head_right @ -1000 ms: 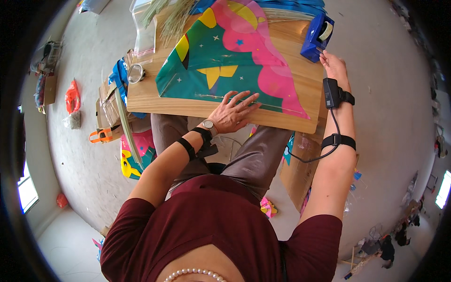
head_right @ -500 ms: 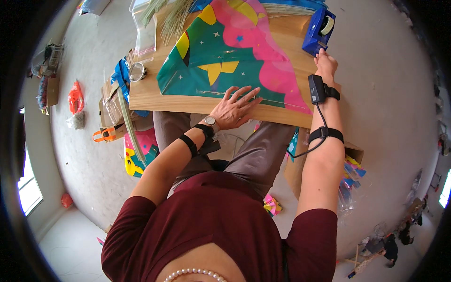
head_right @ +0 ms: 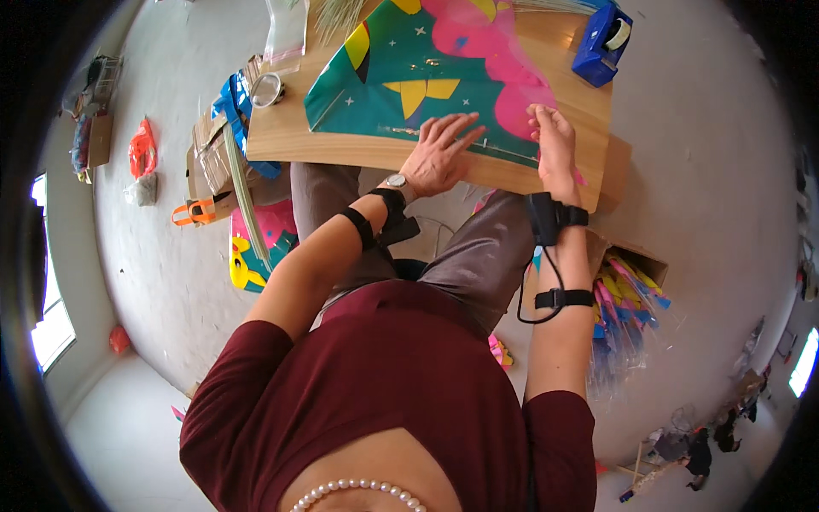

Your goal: Assembling a cartoon-themed kite by attaching support sticks and securing them with tape.

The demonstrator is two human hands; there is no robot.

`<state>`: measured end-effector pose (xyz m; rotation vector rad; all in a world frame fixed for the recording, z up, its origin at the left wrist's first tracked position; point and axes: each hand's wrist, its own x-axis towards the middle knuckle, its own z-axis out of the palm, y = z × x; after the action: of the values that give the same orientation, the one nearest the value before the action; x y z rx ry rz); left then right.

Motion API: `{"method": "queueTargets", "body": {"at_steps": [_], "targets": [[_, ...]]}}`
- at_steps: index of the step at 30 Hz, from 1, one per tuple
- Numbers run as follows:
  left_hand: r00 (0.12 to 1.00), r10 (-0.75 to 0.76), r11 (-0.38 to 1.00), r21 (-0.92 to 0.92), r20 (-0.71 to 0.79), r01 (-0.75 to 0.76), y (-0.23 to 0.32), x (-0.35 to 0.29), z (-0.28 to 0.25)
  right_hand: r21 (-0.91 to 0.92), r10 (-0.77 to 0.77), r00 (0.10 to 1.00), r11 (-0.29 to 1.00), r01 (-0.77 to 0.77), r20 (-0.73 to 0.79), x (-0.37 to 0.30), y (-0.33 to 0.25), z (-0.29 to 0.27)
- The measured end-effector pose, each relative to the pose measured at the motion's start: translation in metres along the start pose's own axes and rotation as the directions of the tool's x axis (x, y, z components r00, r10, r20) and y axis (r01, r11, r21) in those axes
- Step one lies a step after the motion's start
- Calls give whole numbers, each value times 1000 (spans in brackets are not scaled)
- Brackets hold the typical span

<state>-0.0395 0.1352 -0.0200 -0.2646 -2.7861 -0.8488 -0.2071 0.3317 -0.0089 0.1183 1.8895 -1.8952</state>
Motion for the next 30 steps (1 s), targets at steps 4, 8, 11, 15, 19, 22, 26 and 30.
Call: {"method": "queueTargets", "body": {"at_steps": [4,8,11,15,19,22,26,30], "targets": [[976,-117,991,-79,-185,104,-6,-12,0,-71,10,1000,997,-9,15,-40,13,28],[948,-205,978,-81,-244,190,-8,-30,-2,-156,6,1000,988,-4,15,-59,28,44],[941,-230,973,-64,-248,220,-9,-36,-1,-234,19,1000,972,-19,-1,-61,40,49],[942,-229,973,-74,-246,217,-11,-38,-1,-226,82,997,971,-78,11,-71,37,64],[949,-216,976,-45,-230,211,-12,-37,0,-224,140,990,966,-131,24,-73,39,70],[953,-208,978,-29,-220,207,-11,-37,0,-248,121,992,963,-110,30,-73,42,70],[956,-204,979,-28,-211,203,-13,-37,1,-293,124,992,950,-111,26,-73,40,73],[961,-184,983,-11,-207,186,-14,-37,2,-307,112,993,947,-100,24,-73,40,75]]}}
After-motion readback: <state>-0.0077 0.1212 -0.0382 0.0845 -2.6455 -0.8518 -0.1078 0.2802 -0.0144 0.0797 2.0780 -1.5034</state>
